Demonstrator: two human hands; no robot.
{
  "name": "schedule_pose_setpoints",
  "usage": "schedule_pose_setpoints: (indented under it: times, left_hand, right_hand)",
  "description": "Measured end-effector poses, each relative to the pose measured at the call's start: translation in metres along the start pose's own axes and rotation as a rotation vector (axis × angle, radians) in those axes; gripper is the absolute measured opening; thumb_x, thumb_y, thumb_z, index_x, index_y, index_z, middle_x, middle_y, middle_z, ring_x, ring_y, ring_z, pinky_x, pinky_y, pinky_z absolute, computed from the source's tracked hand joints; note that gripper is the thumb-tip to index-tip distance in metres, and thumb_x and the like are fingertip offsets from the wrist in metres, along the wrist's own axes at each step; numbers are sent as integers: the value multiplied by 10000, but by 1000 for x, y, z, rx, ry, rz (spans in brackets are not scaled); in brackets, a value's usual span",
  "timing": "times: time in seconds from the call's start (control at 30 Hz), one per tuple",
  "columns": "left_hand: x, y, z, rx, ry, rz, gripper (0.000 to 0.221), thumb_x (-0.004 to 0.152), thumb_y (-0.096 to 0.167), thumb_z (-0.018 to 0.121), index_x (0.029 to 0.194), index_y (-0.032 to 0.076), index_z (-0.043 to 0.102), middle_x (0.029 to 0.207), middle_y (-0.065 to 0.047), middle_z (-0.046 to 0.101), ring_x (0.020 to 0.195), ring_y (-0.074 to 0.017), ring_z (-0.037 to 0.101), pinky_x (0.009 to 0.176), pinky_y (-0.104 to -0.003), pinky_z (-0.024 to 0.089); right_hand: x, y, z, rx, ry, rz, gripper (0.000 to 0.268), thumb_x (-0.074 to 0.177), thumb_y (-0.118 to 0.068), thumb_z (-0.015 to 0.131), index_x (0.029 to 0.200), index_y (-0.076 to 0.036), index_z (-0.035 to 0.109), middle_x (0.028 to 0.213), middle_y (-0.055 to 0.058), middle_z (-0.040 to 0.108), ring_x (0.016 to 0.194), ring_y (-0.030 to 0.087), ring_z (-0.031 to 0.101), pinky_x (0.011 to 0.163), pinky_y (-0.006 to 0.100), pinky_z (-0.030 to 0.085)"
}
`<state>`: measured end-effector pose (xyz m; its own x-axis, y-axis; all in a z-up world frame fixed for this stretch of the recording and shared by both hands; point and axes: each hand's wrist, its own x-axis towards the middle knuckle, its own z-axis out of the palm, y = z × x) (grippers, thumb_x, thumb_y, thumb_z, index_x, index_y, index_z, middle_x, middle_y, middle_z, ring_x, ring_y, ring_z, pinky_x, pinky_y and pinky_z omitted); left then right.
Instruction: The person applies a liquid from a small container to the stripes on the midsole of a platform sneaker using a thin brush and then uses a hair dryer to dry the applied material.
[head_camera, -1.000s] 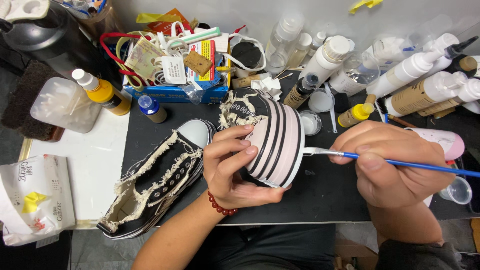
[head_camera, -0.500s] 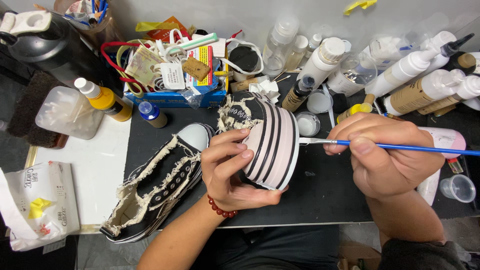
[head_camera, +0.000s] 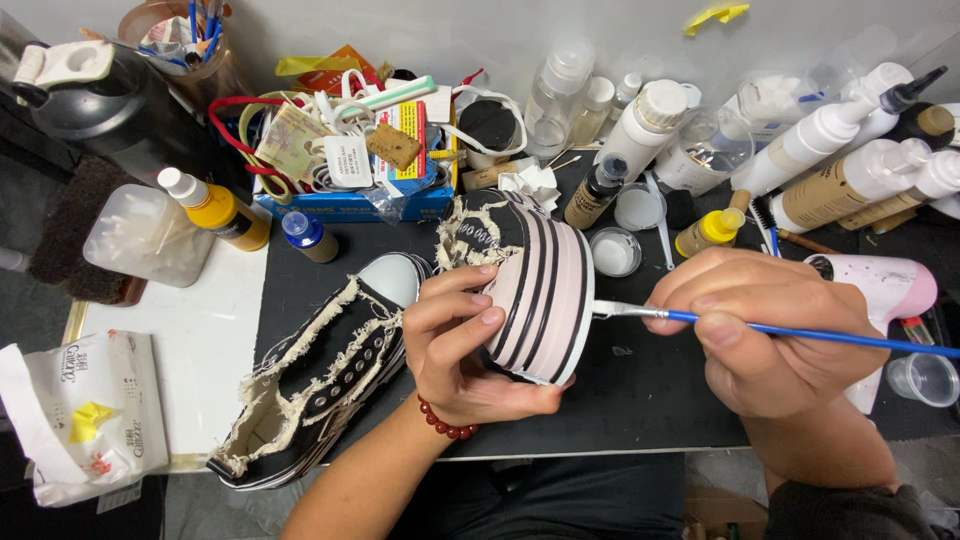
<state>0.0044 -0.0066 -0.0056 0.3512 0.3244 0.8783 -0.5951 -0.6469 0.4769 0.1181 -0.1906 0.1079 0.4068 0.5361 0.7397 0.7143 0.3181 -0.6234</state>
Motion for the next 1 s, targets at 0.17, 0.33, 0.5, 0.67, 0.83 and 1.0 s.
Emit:
schedule_pose_setpoints:
  times: [0.17,0.33,0.5,0.67,0.83,1.0]
  left_hand:
    - [-1,-1,0,4,5,0,790,694,439,959,1247,99,510,1178,-96,468,1154,-336,630,984,-433,588]
    - [0,0,0,7,5,3,786,702,450,957,1248,103,510,1175,-91,465,1147,-329,636,973,-427,597]
    - [0,0,0,-2,0,0,787,704,459,954,1251,105,513,1177,-91,466,1147,-329,633,970,-427,601]
    - [0,-1,0,-2,8,7,783,701,458,952,1248,105,517,1174,-92,470,1140,-326,635,961,-422,598]
    - [1,-1,0,3,4,14,785,704,454,960,1250,108,514,1175,-90,468,1142,-326,632,962,-421,594]
    - [1,-1,0,-5,2,16,792,699,447,962,1258,108,514,1182,-88,466,1153,-325,635,968,-418,598]
  right_hand:
    - [-2,7,-1,22,-13,-8,75,990,-20,618,968,48,595,774,205,673,658,283,708,605,366,598]
    - [-2,10,1,47,64,25,76,972,-26,617,970,37,575,780,199,686,635,271,717,589,367,600]
    - [-1,0,-2,-7,4,21,86,981,-30,603,963,48,571,808,210,681,697,288,721,608,368,609]
    - [-3,-17,-9,-48,-157,83,95,960,-26,599,898,38,633,803,167,695,691,277,734,630,357,617]
    - [1,-18,-6,-58,-94,37,107,932,-41,591,884,54,594,785,140,699,678,246,739,622,345,630]
    - [-1,-23,-1,-179,-96,74,67,954,-23,612,948,35,644,850,154,705,745,265,741,627,327,614]
